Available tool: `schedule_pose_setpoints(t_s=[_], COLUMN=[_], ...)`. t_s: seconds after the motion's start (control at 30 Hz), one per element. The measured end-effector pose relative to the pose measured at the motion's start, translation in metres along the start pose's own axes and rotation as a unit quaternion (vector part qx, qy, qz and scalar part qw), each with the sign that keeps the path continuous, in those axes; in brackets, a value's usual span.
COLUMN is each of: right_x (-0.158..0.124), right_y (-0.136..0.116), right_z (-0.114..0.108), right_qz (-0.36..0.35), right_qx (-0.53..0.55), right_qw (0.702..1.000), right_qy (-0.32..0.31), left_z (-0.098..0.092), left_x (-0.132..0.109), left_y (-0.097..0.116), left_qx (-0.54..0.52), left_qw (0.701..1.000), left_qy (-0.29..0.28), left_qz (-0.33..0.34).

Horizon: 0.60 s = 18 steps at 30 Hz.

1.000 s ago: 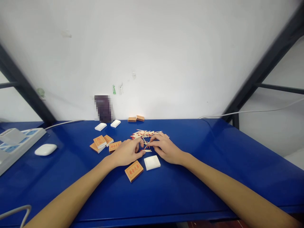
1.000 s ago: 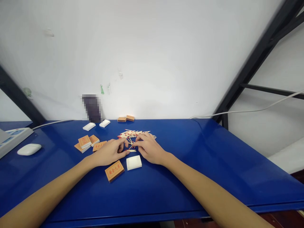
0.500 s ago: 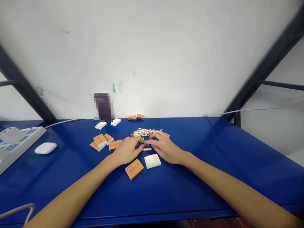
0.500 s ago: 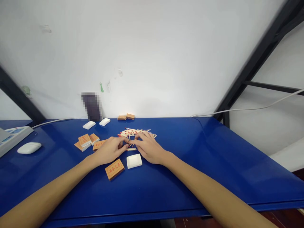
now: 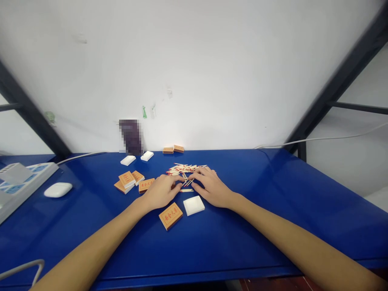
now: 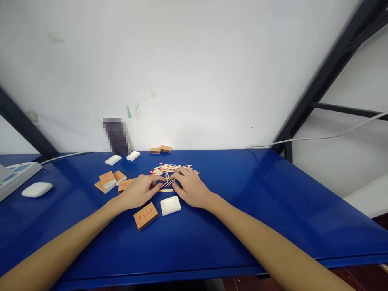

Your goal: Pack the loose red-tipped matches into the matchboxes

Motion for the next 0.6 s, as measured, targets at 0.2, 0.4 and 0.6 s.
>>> schedule_pose_setpoints(t_s=[0.2, 0.4, 0.6], right_x=[0.0004, -0.0008, 0.0001], right_y=[0.0005, 0.0002, 0.0022], right_z=[0.0001, -0.0001, 0.0018], right_qz=[-0.003, -0.037, -0.01], right_qx=[0.012, 0.034, 0.033], right_qw=[1.0, 0.999, 0.999], right_qy=[-0.006, 0.002, 0.011], left_z=[-0.0021, -0.0019, -0.0029], left_x=[0.0012, 0.0018, 0.001], left_y=[0.0019, -0.003, -0.004], left_qx=[0.002, -0.019, -0.043], left_qw=[1.0, 1.0, 0.999], left_qy=[-0.012, 0.012, 0.009], left_qz=[0.01, 0.02, -0.024])
Point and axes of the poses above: each hand's wrist, its own x-axis towards the middle knuckle, its own z-axis out of the palm, y = z × x, the point moved 2 cm from there along x, towards the middle knuckle, and after that the axes turned 11 degrees about z, right-handed, at the moved point
